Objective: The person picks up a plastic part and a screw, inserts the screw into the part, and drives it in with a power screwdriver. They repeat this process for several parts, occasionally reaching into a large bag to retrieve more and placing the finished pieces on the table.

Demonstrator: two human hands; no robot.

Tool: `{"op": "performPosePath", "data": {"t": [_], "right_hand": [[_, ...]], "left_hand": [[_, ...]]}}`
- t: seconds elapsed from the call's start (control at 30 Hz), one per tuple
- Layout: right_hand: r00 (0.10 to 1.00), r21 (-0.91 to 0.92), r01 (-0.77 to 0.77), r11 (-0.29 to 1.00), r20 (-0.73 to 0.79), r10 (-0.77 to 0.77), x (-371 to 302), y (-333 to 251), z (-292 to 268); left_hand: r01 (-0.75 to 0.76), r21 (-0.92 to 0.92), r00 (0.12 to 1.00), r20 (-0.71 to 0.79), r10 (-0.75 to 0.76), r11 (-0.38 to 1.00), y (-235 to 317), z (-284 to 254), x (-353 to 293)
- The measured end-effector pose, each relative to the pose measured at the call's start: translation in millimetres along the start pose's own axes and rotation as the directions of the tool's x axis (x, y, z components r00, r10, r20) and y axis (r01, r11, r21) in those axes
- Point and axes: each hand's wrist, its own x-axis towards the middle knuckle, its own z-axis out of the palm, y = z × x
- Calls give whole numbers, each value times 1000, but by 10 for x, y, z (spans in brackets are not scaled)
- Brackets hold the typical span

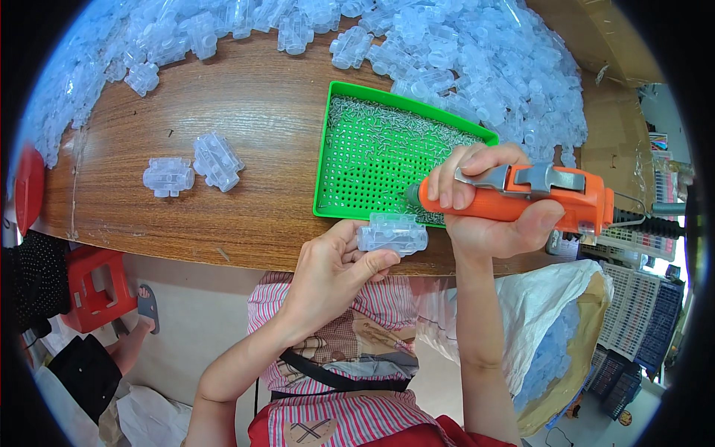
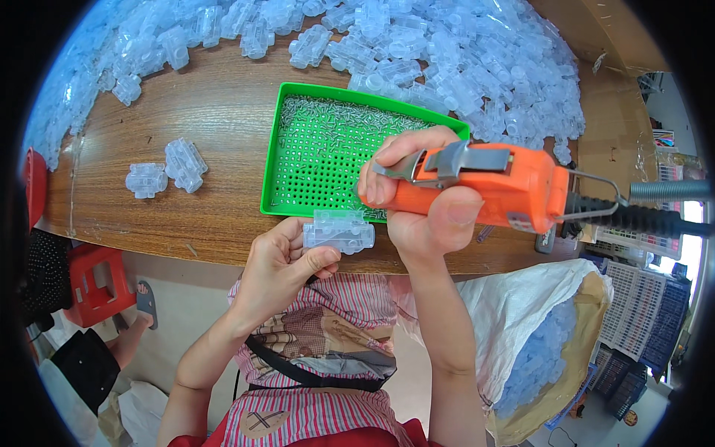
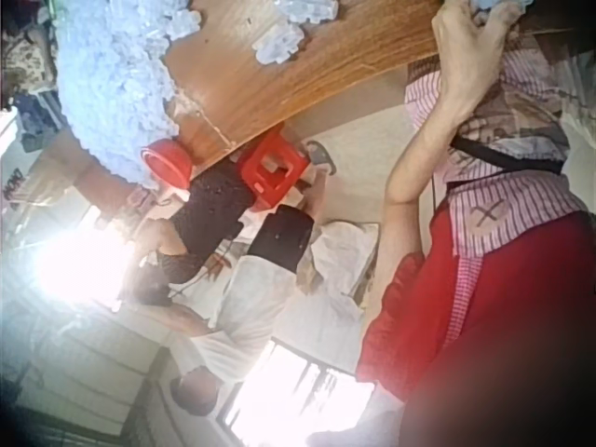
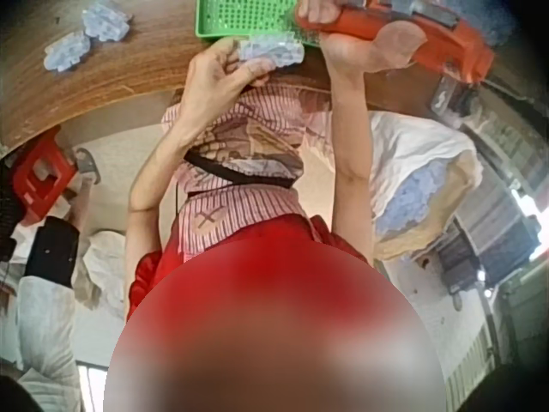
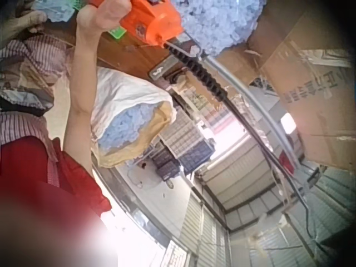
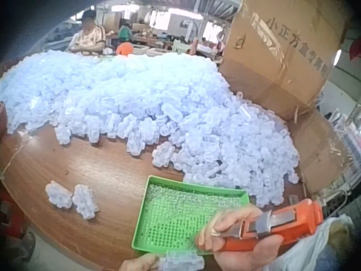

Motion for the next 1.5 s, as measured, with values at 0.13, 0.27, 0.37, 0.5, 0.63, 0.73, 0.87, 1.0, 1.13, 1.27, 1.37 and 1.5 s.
{"op": "performPosePath", "data": {"t": [0.13, 0.27, 0.37, 0.5, 0.63, 0.73, 0.87, 1.0, 1.13, 1.27, 1.37, 1.5], "right_hand": [[1000, -57, 1, 998, -4, -1, -30, 7, 18], [982, -29, 142, 989, 133, -137, 2, -280, 80], [980, -125, 169, 978, 128, -154, -75, -623, 351], [965, -190, 211, 959, 194, -174, -185, -622, 512], [967, -183, 191, 964, 202, -153, -201, -582, 502], [975, -177, 159, 971, 181, -126, -214, -548, 503], [978, -212, 139, 967, 183, -101, -247, -489, 504], [959, -275, 220, 936, 239, -155, -281, -423, 530], [939, -358, 287, 889, 287, -187, -282, -387, 537], [926, -366, 311, 877, 324, -193, -252, -341, 541], [932, -384, 318, 867, 296, -211, -229, -343, 589], [986, -118, 158, 980, -28, -163, -149, -468, 623]], "left_hand": [[32, -91, 999, -39, -35, 995, 27, 25, 14], [67, -158, 996, -39, -74, 985, -39, 3, 32], [36, -149, 997, -62, -46, 988, -84, -11, 21], [14, -98, 997, -79, -22, 995, -87, -8, 33], [-2, -130, 997, -80, -9, 991, -98, 18, 49], [-6, -117, 997, -78, -3, 993, -102, 3, 49], [0, -166, 996, -90, -15, 986, -88, 17, 29], [-11, -153, 997, -79, -2, 988, -135, 21, 36], [-39, -243, 997, -81, 19, 969, -118, 58, 47], [-47, -270, 996, -86, 25, 962, -147, 40, 60], [-74, -252, 995, -88, 53, 965, -126, 48, 49], [-79, -129, 993, -103, 66, 988, -177, 26, 31]]}}
